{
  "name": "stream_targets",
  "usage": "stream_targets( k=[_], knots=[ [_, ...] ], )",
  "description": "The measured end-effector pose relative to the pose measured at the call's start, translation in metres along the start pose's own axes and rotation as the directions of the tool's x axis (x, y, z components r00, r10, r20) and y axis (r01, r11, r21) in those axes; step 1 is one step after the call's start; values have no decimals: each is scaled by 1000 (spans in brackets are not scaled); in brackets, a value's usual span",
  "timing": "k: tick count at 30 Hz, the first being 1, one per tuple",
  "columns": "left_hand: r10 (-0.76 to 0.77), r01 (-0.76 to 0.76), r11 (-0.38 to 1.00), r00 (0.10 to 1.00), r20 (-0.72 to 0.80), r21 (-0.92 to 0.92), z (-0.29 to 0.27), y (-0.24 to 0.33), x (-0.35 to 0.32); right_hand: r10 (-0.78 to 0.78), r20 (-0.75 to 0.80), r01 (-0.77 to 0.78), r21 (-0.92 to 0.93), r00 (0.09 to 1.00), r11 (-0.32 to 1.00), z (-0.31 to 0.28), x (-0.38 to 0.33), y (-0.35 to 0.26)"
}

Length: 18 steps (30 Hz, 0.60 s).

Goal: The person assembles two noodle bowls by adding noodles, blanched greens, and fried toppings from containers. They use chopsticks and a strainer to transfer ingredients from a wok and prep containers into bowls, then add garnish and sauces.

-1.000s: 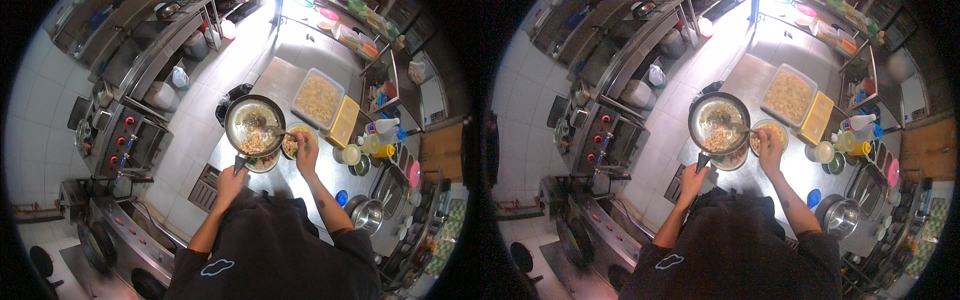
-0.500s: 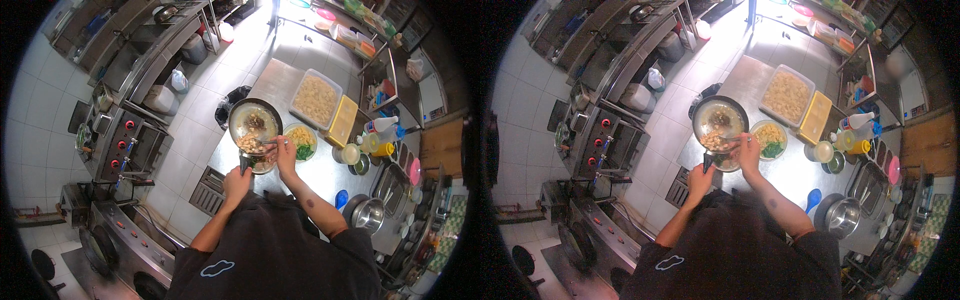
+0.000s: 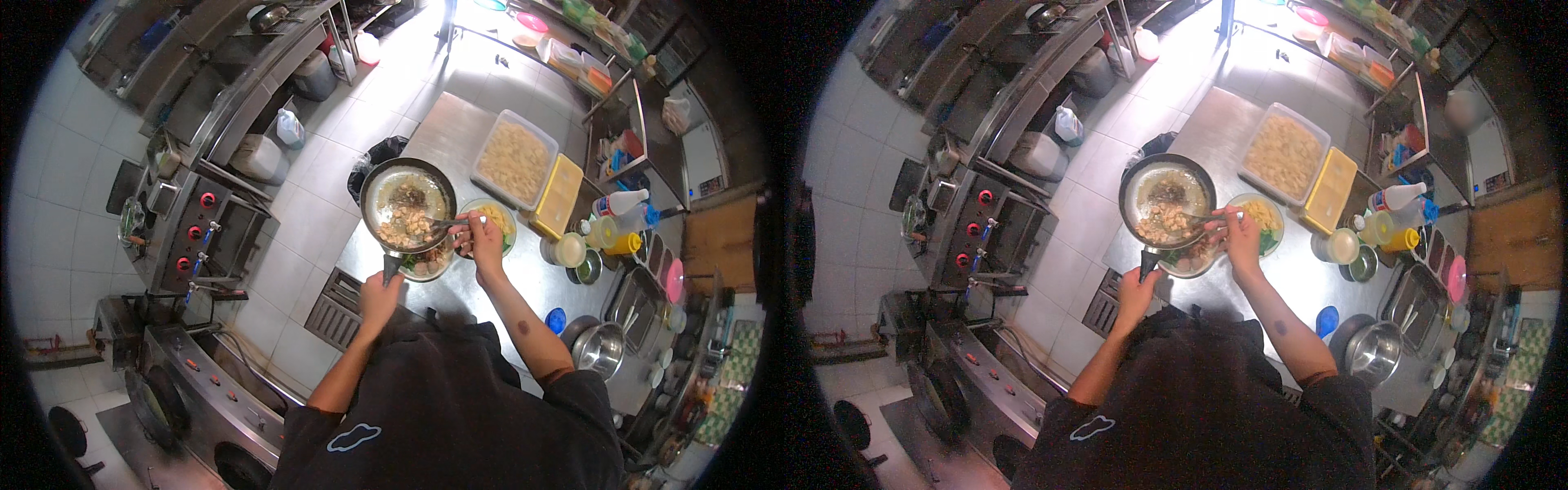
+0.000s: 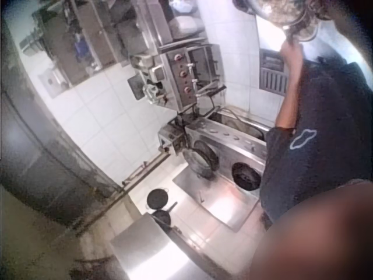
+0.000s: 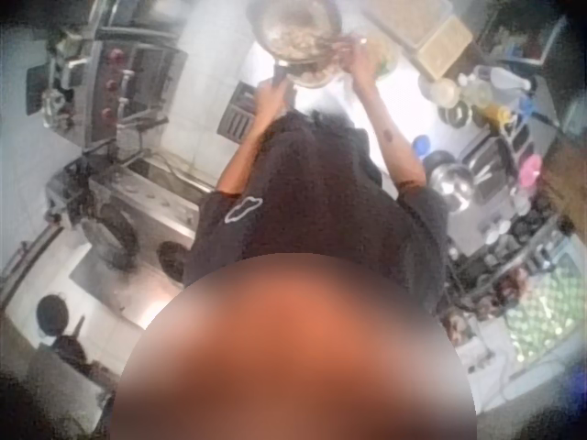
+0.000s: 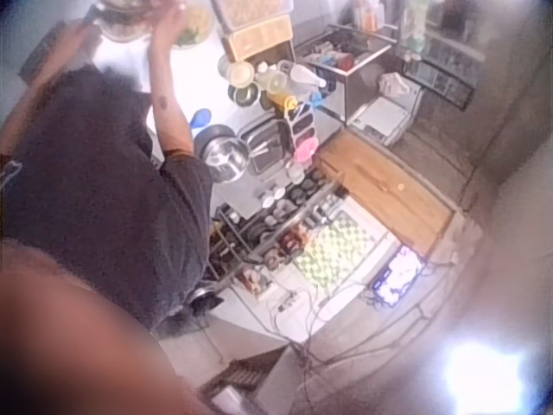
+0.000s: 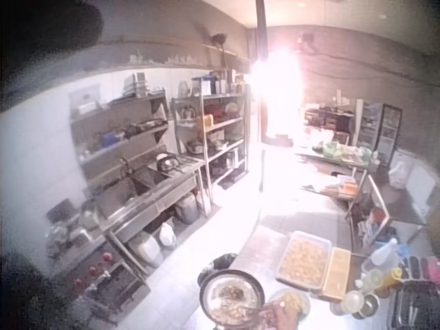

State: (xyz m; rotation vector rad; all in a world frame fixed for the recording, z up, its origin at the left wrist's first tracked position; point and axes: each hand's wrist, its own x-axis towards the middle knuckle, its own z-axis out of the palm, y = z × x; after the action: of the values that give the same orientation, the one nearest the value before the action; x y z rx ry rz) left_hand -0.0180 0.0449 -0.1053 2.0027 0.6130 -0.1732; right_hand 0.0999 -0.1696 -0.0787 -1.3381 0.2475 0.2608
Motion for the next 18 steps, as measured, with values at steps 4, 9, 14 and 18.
stream_targets(
  k=[4,9,14,18],
  knots=[
    [31,-36,997,996,-78,-64,-6,-19,3,-10,14,10,-33,1000,999,-20,2,-4],
    [-18,19,1000,995,-101,7,-29,-43,5,-12,0,12,-161,1000,987,-43,3,-2],
    [-21,20,1000,993,-114,-13,-38,-47,0,-100,70,118,-368,993,922,-58,7,36],
    [10,-11,1000,992,-122,-6,-38,-41,-2,-240,186,304,-569,953,764,-58,2,55]
  ],
)
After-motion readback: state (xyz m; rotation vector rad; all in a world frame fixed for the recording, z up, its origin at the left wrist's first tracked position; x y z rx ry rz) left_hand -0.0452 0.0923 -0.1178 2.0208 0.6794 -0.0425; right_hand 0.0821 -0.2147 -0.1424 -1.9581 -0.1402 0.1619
